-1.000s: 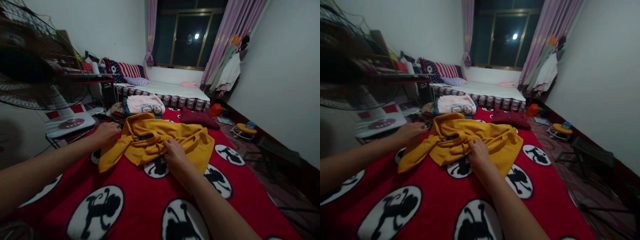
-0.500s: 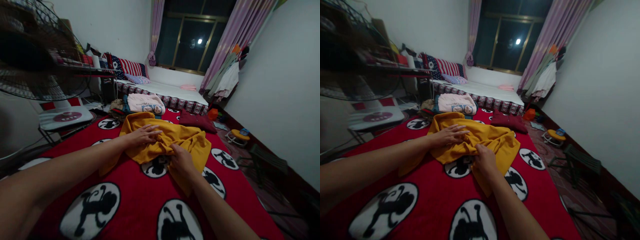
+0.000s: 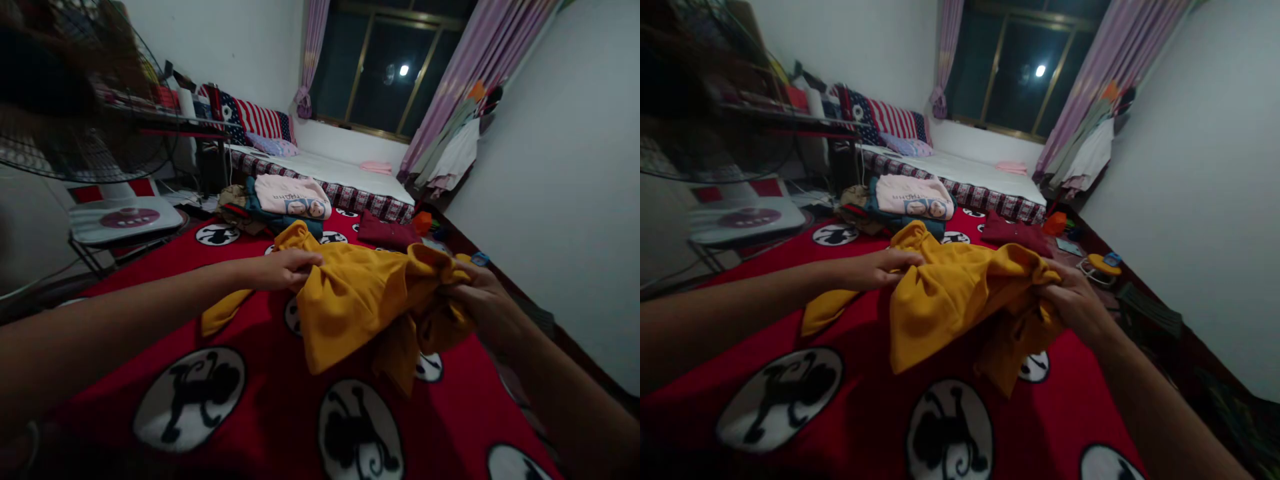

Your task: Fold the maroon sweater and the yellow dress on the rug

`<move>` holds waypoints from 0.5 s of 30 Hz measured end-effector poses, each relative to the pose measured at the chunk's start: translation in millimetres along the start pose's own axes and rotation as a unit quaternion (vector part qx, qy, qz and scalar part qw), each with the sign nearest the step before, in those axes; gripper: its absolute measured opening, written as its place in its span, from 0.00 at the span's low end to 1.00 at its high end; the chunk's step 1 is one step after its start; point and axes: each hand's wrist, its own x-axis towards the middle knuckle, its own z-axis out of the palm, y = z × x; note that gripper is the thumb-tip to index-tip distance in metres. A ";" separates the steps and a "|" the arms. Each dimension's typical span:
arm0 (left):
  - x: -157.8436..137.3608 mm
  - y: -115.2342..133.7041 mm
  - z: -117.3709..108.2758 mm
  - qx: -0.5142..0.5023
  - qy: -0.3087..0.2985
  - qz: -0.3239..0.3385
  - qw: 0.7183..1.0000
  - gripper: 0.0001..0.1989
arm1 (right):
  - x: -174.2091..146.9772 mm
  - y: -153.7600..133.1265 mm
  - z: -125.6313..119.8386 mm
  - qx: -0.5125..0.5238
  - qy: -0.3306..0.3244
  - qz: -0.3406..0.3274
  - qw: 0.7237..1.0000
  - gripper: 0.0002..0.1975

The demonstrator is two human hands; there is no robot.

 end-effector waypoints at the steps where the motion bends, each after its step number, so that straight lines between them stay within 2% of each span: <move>1: -4.4 2.2 1.8 -0.039 -0.030 -0.018 0.999 0.11 | -8.2 5.8 -0.2 -0.006 -0.039 0.029 0.999 0.19; 4: -14.2 -3.7 9.0 -0.103 -0.148 -0.116 0.977 0.11 | -29.0 27.1 2.7 -0.070 -0.193 0.098 0.974 0.19; 6: -15.4 -10.5 11.6 -0.082 -0.220 -0.185 0.954 0.17 | -35.0 36.7 2.3 -0.107 -0.294 0.119 0.942 0.22; 7: -13.8 -13.0 11.5 -0.069 -0.246 -0.209 0.944 0.21 | -34.1 39.6 0.5 -0.107 -0.323 0.120 0.933 0.24; 8: -10.7 -15.0 10.7 -0.062 -0.263 -0.226 0.936 0.23 | -29.9 42.0 -2.3 -0.095 -0.325 0.113 0.934 0.27; 9: -5.9 -16.6 9.3 -0.060 -0.270 -0.237 0.931 0.25 | -22.5 44.7 -6.1 -0.081 -0.295 0.099 0.947 0.28; 10: 0.3 -18.5 7.8 -0.055 -0.261 -0.240 0.933 0.26 | -12.0 48.4 -10.6 -0.075 -0.232 0.080 0.966 0.28; 12: 15.8 -24.8 5.3 0.007 -0.182 -0.221 0.958 0.26 | 16.0 60.6 -20.9 -0.104 -0.046 0.035 0.993 0.25; 14: 32.2 -36.8 4.0 0.144 -0.037 -0.176 0.973 0.21 | 47.4 78.7 -31.5 -0.175 0.125 0.002 0.977 0.20; 15: 39.5 -44.8 3.6 0.219 0.033 -0.155 0.963 0.18 | 62.1 88.6 -36.0 -0.208 0.185 -0.006 0.960 0.18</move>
